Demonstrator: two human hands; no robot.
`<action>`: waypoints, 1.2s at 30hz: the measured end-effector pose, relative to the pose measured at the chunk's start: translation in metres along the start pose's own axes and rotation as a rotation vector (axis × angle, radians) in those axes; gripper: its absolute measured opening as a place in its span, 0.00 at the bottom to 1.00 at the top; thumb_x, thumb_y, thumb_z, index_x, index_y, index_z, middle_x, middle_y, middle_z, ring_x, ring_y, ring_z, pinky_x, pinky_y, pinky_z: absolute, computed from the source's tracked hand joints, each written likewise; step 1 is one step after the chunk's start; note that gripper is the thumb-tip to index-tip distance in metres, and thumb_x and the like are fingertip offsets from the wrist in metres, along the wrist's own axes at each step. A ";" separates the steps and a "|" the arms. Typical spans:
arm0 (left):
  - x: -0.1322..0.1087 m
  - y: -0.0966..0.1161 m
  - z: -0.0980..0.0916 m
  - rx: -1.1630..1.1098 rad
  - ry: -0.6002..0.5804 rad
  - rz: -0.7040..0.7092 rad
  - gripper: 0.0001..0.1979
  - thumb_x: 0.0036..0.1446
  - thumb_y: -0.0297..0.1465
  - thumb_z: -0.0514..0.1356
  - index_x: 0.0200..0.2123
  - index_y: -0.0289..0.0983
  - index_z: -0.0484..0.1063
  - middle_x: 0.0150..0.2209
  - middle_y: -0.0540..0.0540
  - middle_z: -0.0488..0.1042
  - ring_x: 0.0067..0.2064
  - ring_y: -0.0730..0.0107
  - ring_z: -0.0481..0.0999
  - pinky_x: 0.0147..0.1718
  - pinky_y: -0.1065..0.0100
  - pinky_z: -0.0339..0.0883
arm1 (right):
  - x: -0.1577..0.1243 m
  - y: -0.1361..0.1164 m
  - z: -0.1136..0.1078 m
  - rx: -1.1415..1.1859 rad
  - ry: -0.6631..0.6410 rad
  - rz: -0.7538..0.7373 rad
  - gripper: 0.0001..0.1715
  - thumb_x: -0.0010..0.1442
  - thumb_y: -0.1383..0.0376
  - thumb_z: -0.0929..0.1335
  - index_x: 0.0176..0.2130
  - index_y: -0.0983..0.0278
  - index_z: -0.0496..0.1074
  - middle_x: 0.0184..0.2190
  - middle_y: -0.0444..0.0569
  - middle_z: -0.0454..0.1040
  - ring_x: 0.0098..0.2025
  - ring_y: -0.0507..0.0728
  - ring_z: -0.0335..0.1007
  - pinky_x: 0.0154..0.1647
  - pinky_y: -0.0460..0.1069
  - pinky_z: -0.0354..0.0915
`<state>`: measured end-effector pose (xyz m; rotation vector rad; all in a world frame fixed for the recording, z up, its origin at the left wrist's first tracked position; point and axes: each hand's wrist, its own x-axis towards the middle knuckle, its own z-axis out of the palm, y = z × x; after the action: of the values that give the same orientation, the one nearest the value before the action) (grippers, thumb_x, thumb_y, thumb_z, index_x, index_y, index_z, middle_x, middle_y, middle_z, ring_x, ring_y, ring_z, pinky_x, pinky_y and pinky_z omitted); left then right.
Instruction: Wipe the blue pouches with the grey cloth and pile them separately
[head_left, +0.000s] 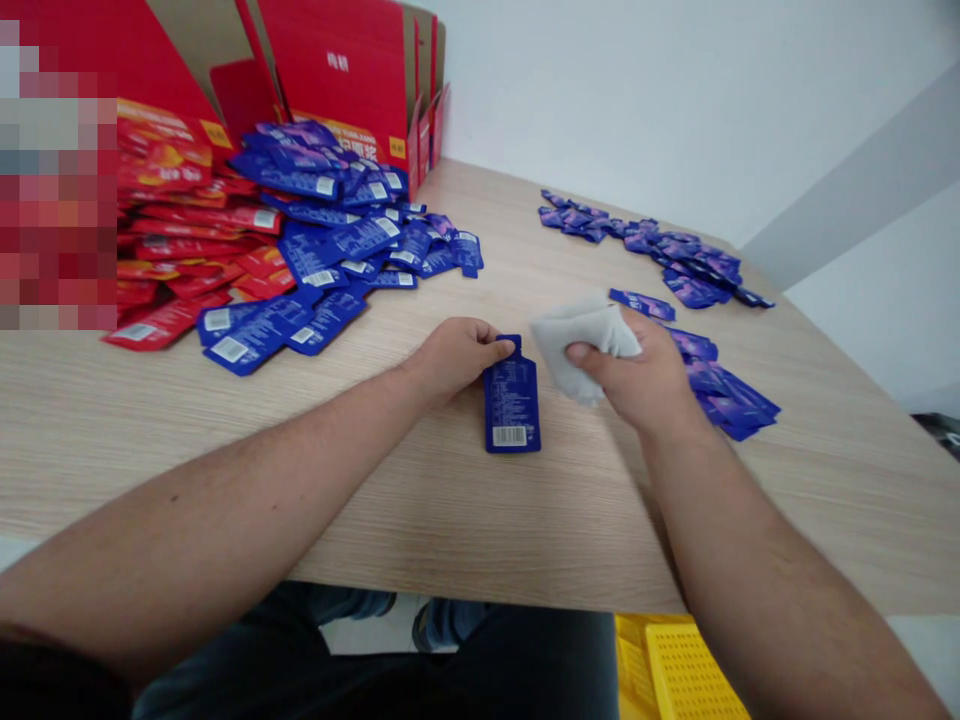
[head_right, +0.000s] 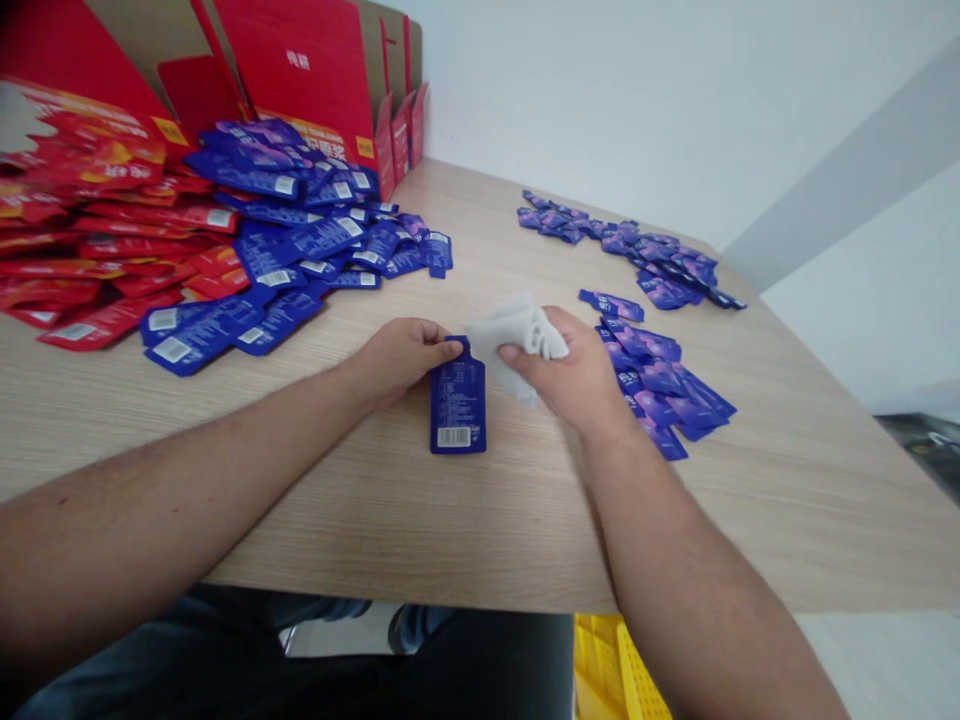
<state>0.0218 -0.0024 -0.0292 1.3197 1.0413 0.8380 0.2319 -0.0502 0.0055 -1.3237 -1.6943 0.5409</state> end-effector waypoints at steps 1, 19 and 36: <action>0.001 -0.001 0.001 -0.009 0.000 -0.022 0.08 0.58 0.29 0.65 0.26 0.34 0.74 0.22 0.51 0.72 0.22 0.78 0.67 0.22 0.75 0.59 | -0.002 -0.004 0.003 -0.114 -0.057 -0.057 0.14 0.54 0.55 0.75 0.40 0.58 0.76 0.35 0.47 0.77 0.36 0.61 0.73 0.37 0.56 0.69; 0.002 0.004 0.003 -0.011 -0.024 -0.103 0.09 0.60 0.26 0.62 0.27 0.35 0.74 0.22 0.49 0.74 0.21 0.75 0.71 0.19 0.75 0.65 | -0.003 -0.002 0.011 -0.399 -0.349 -0.310 0.14 0.54 0.70 0.71 0.43 0.61 0.78 0.36 0.50 0.76 0.40 0.60 0.70 0.42 0.54 0.66; 0.000 0.011 -0.001 -0.056 -0.116 -0.191 0.07 0.52 0.19 0.60 0.33 0.36 0.73 0.29 0.47 0.78 0.26 0.70 0.76 0.25 0.71 0.70 | -0.004 -0.003 0.011 -0.430 -0.323 -0.332 0.15 0.55 0.69 0.70 0.44 0.61 0.79 0.36 0.51 0.76 0.41 0.62 0.70 0.44 0.56 0.66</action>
<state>0.0218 -0.0016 -0.0187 1.1871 1.0267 0.6352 0.2216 -0.0527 0.0007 -1.2493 -2.3403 0.2055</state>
